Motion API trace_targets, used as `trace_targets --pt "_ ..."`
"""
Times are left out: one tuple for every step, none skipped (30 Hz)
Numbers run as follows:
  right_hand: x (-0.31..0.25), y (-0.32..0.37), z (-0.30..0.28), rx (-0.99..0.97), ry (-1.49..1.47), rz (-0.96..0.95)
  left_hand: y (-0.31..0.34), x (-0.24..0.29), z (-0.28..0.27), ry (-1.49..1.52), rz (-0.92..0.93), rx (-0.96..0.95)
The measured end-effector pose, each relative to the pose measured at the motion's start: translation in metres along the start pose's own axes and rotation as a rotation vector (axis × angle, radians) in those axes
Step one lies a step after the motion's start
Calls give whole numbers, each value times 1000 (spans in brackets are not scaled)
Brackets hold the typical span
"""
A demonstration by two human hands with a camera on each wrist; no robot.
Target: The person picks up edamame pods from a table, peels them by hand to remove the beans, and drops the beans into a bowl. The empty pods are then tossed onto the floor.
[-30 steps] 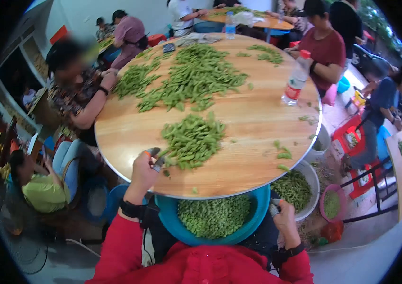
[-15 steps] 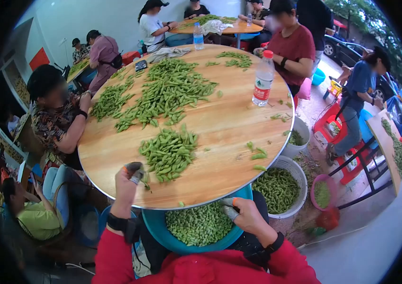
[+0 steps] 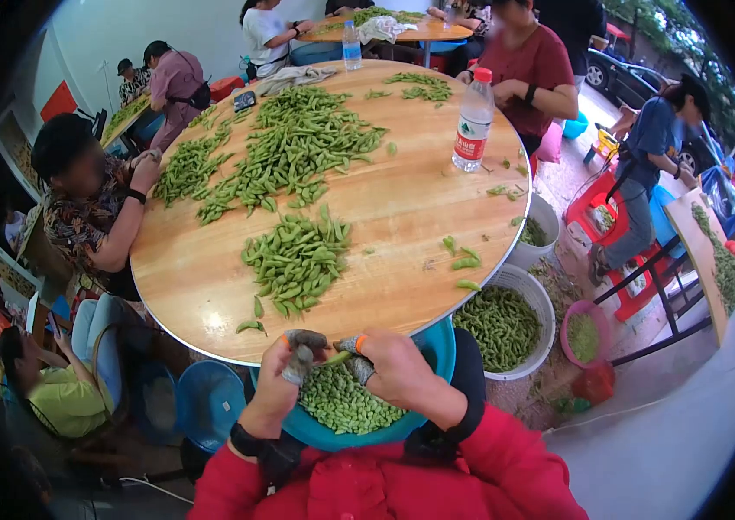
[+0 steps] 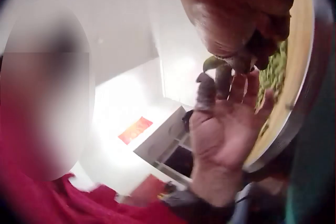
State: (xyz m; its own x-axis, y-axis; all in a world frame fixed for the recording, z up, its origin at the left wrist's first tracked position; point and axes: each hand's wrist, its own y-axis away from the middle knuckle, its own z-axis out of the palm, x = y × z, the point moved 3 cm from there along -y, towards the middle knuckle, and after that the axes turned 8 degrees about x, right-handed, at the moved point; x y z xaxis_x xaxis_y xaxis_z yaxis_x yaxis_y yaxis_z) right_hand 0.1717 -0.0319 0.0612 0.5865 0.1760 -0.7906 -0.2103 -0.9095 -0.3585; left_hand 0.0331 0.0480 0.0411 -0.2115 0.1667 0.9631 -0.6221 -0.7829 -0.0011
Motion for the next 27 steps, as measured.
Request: trace_targets --pt "-2 -1 -4 -18 107 -60 -1 3 -3 -74 -93 -37" --pt "-6 -2 -7 -36 213 -124 -1 3 -5 -148 -185 -74" --pt "-9 -3 -8 -18 240 -141 -1 2 -3 -245 -174 -118" --pt "-13 -4 -9 -27 251 -154 0 3 0 -284 -214 -156" --pt "-16 -5 -11 -34 263 -168 1 7 4 -324 -251 -196" --pt "-17 -5 -11 -39 276 -181 2 8 7 -364 -289 -237" --pt "-15 -5 -11 -4 239 -127 1 4 7 -351 -246 -247" --pt "-13 -3 -10 33 204 -72 4 2 8 -327 -206 -216" --pt "-11 -1 -10 71 167 -17 6 1 10 -305 -166 -186" --pt "-8 1 -9 82 13 87 8 0 10 -283 -125 -155" --pt "-4 5 -8 95 -142 192 8 2 10 -360 -58 -132" --pt "0 9 -8 106 -298 301 10 3 10 -434 4 -110" --pt "2 13 -7 53 -389 367 12 3 11 -506 70 -87" --pt "4 15 -7 2 -481 430 13 3 12 -551 123 -81" --pt "5 18 -6 -49 -572 493 14 3 13 -597 176 -74" --pt "5 19 -6 -60 -597 517 15 3 14 -642 230 -68" --pt "5 19 -6 -70 -621 540 16 3 14 -711 274 -57" --pt "4 19 -7 -80 -647 563 16 2 13 -780 318 -46" --pt "2 19 -7 -76 -660 569 17 2 13 -849 363 -35" --pt "0 18 -7 -73 -673 574 17 3 14 -883 381 -32" --pt "-1 18 -7 -71 -685 579 18 6 14 -916 399 -28" --pt "1 19 -7 -83 -691 583 18 8 15 -951 418 -22" --pt "3 20 -6 -94 -698 586 18 10 17 -945 428 -15" --pt "4 21 -5 -106 -705 589 18 12 18 -940 439 -9" --pt "3 20 -5 -101 -719 600 19 13 19 -934 450 -3" --pt "0 20 -6 -96 -732 610 19 12 20 -957 449 -9" --pt "-1 20 -6 -89 -745 621 20 12 20 -979 448 -17"
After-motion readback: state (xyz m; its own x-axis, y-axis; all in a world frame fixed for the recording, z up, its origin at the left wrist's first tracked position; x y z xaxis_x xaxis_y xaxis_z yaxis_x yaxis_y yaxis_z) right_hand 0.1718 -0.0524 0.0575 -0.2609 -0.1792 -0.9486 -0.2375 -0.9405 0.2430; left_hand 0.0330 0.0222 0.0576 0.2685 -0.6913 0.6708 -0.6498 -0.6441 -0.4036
